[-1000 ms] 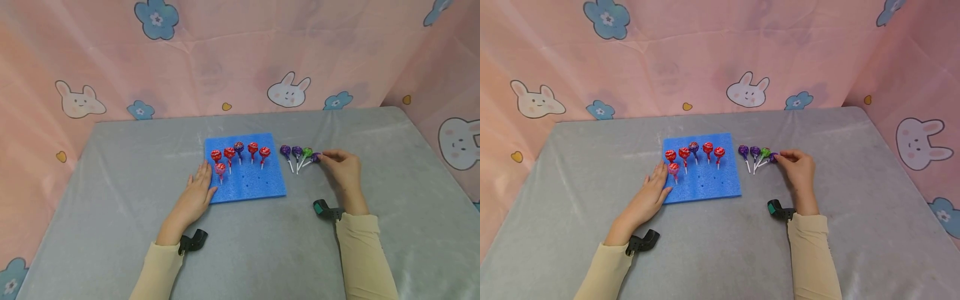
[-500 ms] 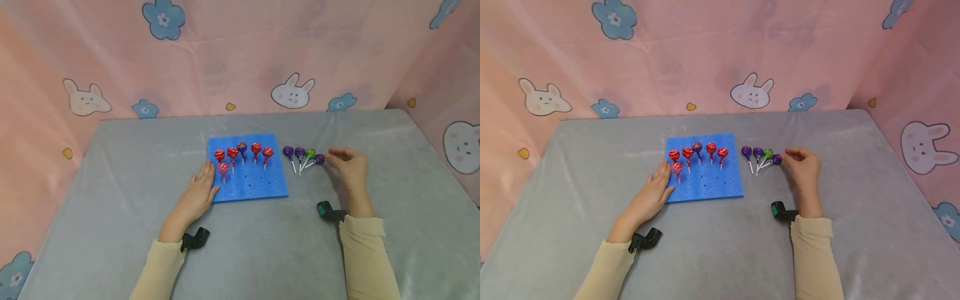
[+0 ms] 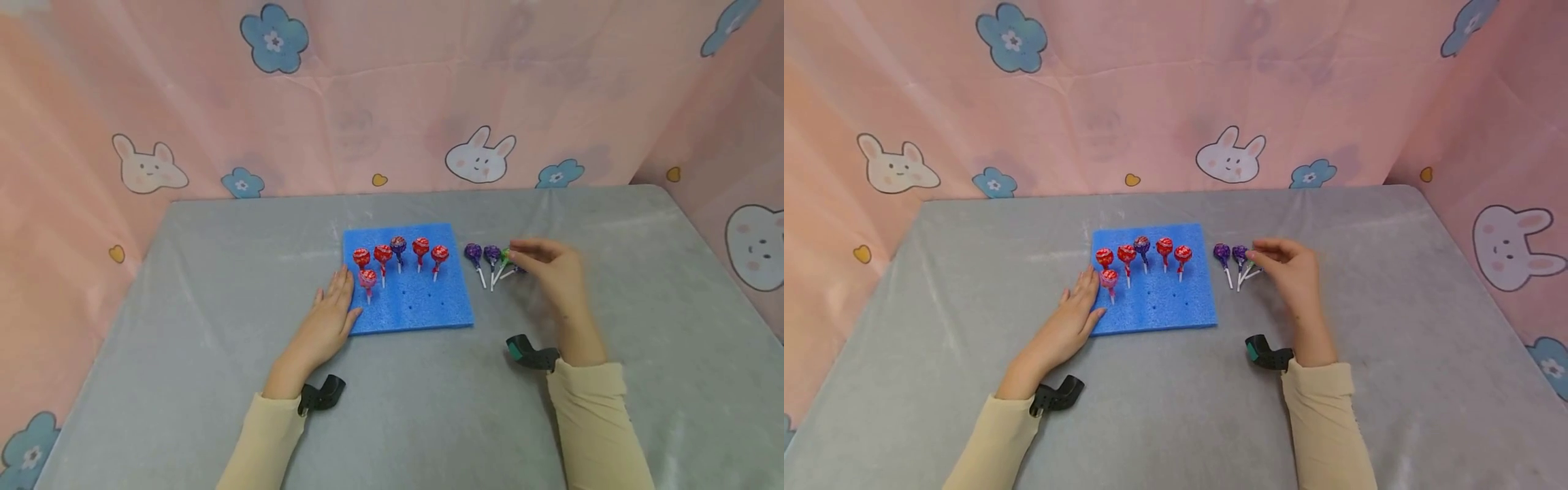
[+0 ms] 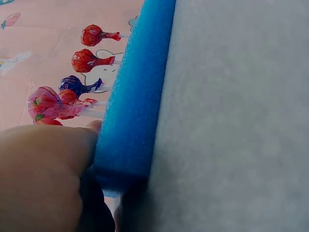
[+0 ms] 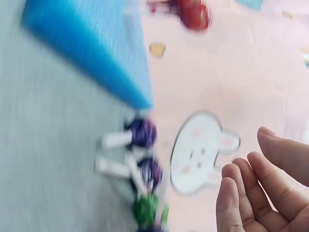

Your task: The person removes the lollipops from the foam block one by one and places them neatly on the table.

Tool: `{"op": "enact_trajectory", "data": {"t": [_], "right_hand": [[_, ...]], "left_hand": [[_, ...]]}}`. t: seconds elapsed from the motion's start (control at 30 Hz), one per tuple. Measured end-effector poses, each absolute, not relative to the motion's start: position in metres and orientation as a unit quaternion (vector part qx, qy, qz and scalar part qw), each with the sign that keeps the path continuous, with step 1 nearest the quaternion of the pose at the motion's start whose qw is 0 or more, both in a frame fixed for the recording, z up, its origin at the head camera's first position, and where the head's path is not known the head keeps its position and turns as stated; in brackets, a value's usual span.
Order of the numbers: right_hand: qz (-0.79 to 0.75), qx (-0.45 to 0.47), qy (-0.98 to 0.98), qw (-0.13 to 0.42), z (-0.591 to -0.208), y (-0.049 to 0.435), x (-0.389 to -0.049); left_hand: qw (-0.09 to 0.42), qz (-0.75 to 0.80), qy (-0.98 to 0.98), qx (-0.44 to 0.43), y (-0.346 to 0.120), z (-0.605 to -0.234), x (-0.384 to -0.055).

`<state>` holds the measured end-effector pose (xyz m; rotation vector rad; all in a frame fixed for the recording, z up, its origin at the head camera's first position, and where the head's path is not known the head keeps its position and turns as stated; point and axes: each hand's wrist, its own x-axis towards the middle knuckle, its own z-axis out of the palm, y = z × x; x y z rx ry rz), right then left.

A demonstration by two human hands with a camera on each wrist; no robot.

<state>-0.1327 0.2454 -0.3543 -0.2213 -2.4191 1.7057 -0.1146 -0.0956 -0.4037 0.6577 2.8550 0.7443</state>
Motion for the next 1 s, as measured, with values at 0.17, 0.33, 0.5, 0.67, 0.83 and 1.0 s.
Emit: {"op": "enact_trajectory", "data": {"t": [0.17,0.33,0.5,0.67,0.83,1.0], "right_hand": [[0.577,-0.031,-0.814,0.054,-0.349,0.229,-0.137],[0.548,-0.026,-0.836,0.029,-0.347,0.213,-0.142],[0.574,-0.012,-0.818,0.028,-0.352,0.199,-0.146],[0.600,-0.013,-0.800,0.019,-0.364,0.194,-0.142],[0.602,-0.020,-0.798,0.010,-0.366,0.192,-0.142],[0.604,-0.005,-0.797,0.000,-0.364,0.187,-0.147]], "left_hand": [[0.063,0.244,0.943,0.215,-0.094,-0.404,-0.115],[0.069,0.243,0.944,0.212,-0.093,-0.405,-0.116],[0.068,0.240,0.945,0.212,-0.093,-0.405,-0.115],[0.079,0.230,0.945,0.218,-0.093,-0.408,-0.112],[0.071,0.244,0.942,0.219,-0.093,-0.406,-0.112],[0.059,0.250,0.943,0.214,-0.096,-0.404,-0.114]]}}
